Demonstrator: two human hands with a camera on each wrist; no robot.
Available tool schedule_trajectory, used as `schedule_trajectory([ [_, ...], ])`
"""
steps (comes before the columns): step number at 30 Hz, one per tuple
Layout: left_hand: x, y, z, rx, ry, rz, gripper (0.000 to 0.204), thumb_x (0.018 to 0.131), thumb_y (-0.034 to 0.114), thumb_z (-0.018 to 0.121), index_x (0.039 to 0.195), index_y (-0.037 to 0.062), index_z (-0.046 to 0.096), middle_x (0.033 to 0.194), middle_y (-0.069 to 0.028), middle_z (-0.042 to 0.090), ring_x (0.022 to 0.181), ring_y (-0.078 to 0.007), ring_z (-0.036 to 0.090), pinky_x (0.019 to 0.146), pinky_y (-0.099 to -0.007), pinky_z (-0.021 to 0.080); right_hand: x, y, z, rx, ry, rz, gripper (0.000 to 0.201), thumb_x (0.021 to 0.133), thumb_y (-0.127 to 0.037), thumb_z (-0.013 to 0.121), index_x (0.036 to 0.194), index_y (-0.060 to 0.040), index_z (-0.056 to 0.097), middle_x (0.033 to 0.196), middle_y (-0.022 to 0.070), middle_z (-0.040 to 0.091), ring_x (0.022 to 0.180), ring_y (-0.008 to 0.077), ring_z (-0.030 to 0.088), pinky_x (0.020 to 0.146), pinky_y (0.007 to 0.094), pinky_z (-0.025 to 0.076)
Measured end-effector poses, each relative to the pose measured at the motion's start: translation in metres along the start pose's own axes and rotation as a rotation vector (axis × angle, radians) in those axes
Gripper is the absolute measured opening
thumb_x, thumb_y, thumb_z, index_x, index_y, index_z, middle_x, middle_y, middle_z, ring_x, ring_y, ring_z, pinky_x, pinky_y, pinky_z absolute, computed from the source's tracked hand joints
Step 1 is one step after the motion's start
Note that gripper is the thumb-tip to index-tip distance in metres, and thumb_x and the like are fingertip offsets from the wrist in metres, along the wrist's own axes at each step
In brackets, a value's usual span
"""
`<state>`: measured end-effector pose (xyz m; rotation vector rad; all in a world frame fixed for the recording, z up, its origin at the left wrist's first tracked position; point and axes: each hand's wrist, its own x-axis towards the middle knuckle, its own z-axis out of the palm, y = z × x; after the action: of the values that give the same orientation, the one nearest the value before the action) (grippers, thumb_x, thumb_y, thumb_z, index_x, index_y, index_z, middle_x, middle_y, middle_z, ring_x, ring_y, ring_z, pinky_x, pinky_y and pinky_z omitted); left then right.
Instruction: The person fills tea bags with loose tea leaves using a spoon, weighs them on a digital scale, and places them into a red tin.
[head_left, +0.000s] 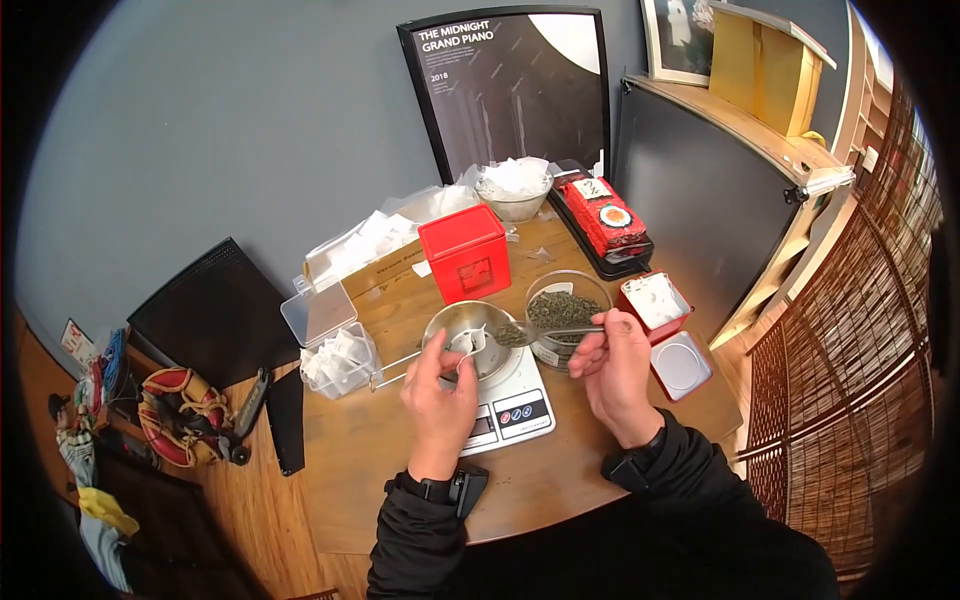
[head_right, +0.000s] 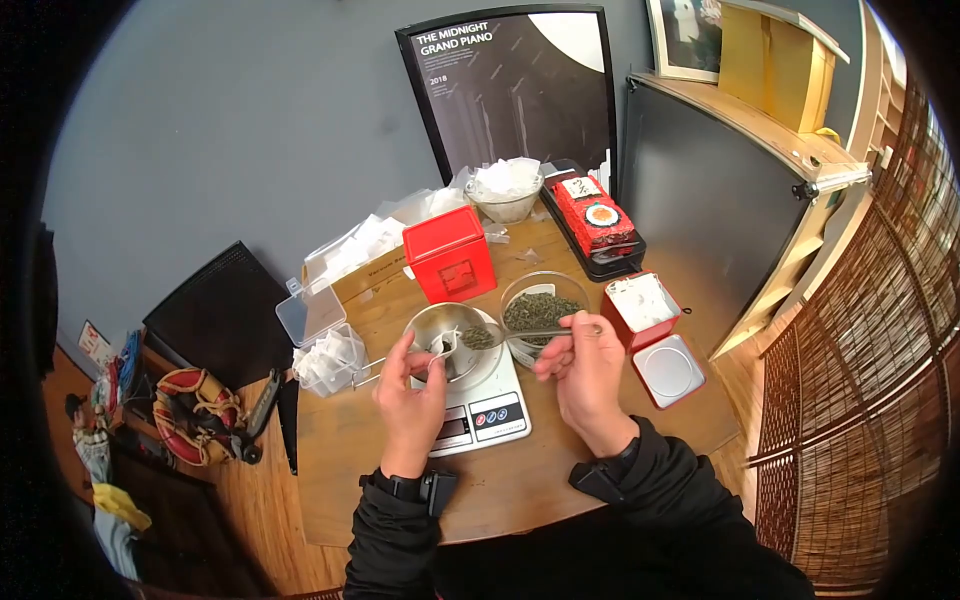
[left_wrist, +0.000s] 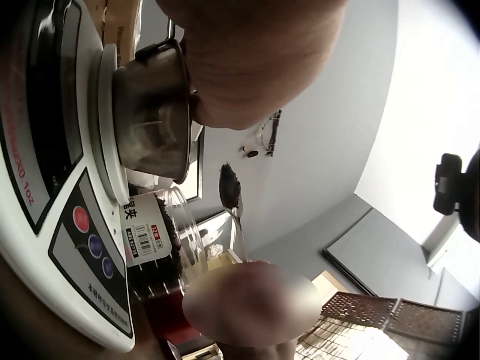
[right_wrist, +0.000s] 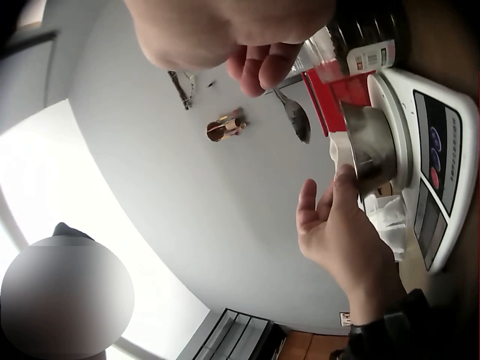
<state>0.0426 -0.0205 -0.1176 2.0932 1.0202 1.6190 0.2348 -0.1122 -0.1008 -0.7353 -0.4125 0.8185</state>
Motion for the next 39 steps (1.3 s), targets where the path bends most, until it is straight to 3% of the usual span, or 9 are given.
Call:
schedule_trajectory([
  [21,0.001,0.009,-0.003,0.053,-0.04,0.03,0.042,0.077,-0.001,0.072,0.118,-0.001,0.064,0.081,-0.0083,0.073,0.078,-0.0267,0.069,0.075,-0.0382,0.054,-0.007,0.024,0.026,-0.289,-0.238,-0.068,0.021,0.105,-0.02,0.053,0.108,0.0002,0.051,0.077,0.0119,0.065,0.065,0.0186,0.069,0.056,0.0286,0.055],
  [23,0.001,0.006,-0.003,0.082,-0.041,0.101,0.047,0.078,-0.003,0.074,0.123,-0.0002,0.062,0.082,-0.0095,0.073,0.074,-0.0216,0.069,0.073,-0.0342,0.055,-0.007,0.027,0.028,-0.372,-0.302,-0.159,0.019,0.104,-0.019,0.055,0.108,-0.0001,0.054,0.078,0.0097,0.066,0.066,0.0154,0.068,0.057,0.0266,0.054],
  [29,0.0,0.004,-0.002,0.058,-0.034,0.075,0.047,0.078,-0.003,0.074,0.123,-0.0003,0.061,0.08,-0.0098,0.072,0.072,-0.0211,0.07,0.071,-0.0325,0.055,-0.007,0.02,0.047,-0.702,-0.44,-0.362,0.019,0.103,-0.019,0.058,0.104,-0.0004,0.057,0.072,0.0055,0.066,0.065,0.0106,0.066,0.057,0.026,0.052],
  [39,0.001,0.002,-0.003,0.053,-0.011,0.065,0.045,0.079,-0.004,0.073,0.123,-0.0018,0.061,0.08,-0.0102,0.072,0.072,-0.0187,0.07,0.07,-0.0309,0.055,-0.009,0.011,0.056,-0.785,-0.458,-0.481,0.015,0.102,-0.017,0.058,0.102,-0.0016,0.058,0.068,0.0079,0.064,0.059,0.0137,0.064,0.054,0.0284,0.049],
])
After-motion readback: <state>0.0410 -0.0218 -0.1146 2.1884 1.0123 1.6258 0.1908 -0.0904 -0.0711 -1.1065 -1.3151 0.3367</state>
